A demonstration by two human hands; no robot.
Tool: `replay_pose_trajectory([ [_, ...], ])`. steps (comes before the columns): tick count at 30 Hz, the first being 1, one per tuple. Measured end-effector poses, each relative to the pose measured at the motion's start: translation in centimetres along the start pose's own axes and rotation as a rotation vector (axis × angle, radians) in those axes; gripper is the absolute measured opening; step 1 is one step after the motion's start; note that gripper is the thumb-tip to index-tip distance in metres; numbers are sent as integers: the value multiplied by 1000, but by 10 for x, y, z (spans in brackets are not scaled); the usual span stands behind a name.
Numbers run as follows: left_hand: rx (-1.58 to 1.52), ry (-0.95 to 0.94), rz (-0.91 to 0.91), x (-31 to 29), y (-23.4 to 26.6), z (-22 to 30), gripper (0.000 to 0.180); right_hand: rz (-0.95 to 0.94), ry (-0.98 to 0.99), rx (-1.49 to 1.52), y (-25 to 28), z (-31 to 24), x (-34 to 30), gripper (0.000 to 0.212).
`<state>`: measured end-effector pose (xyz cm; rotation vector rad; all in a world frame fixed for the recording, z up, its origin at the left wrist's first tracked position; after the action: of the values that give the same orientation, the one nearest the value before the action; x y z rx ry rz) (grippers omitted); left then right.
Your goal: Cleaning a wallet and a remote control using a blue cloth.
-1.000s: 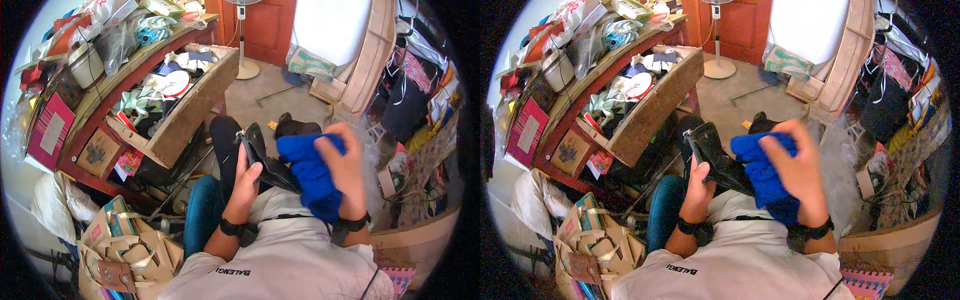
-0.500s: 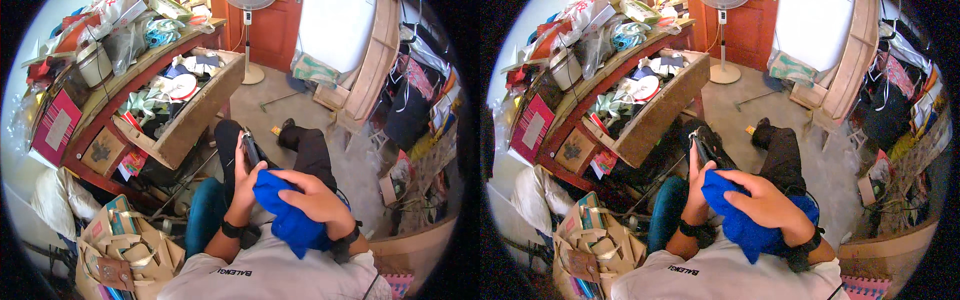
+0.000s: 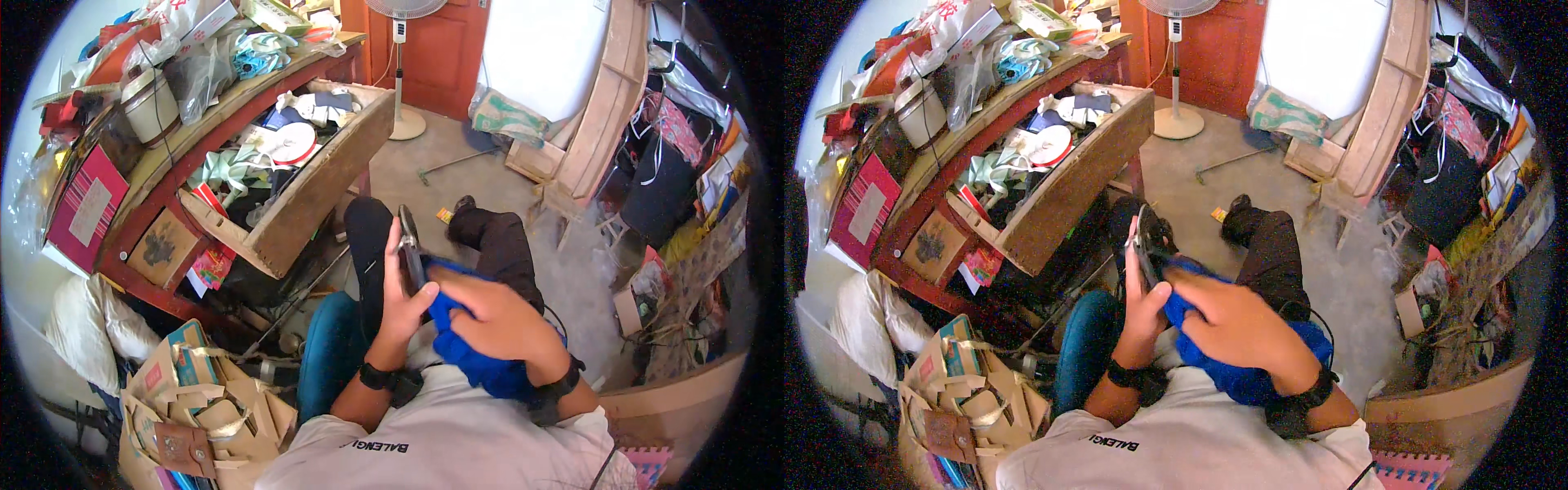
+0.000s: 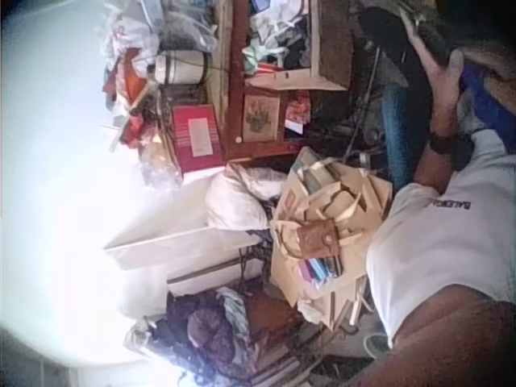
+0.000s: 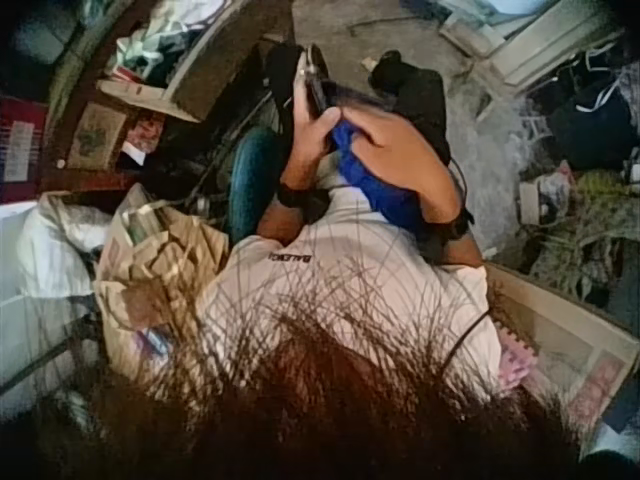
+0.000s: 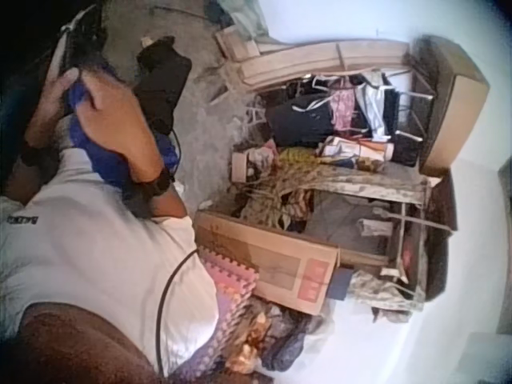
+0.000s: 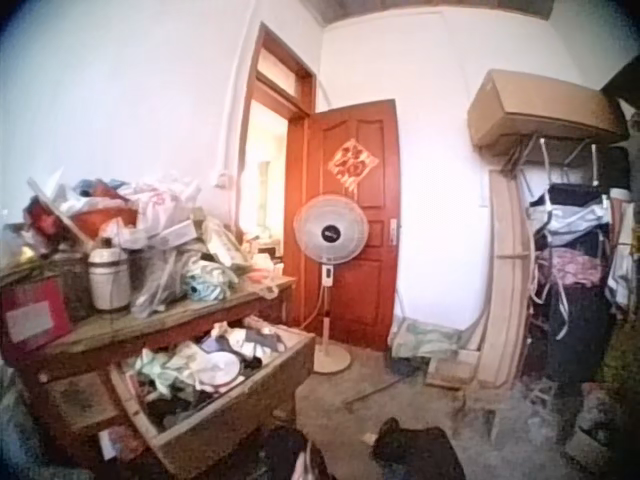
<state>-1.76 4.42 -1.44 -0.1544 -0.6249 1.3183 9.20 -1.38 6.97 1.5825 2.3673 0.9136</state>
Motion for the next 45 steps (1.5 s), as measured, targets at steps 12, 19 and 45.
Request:
replay_pose_trajectory([
  [12, 367, -335, 230, -10, 9, 14, 111, -144, -279, -473, -22, 17, 5, 29],
  [19, 138, -279, 278, -3, 20, 2, 121, -28, -172, -91, -31, 20, 5, 29],
  [45, -208, 175, -17, -14, 9, -49, 94, 153, -117, 538, -23, 30, 21, 56],
])
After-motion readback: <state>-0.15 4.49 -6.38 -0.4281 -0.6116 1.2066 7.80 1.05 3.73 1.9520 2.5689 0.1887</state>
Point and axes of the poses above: each hand's wrist, its own x-axis towards the middle knuckle, its own y-axis out of the back of the hand, z = x × y, the point moved 6 cm from there along x, towards the middle knuckle, and after that the axes turned 12 degrees about x, right-handed, at the moved point
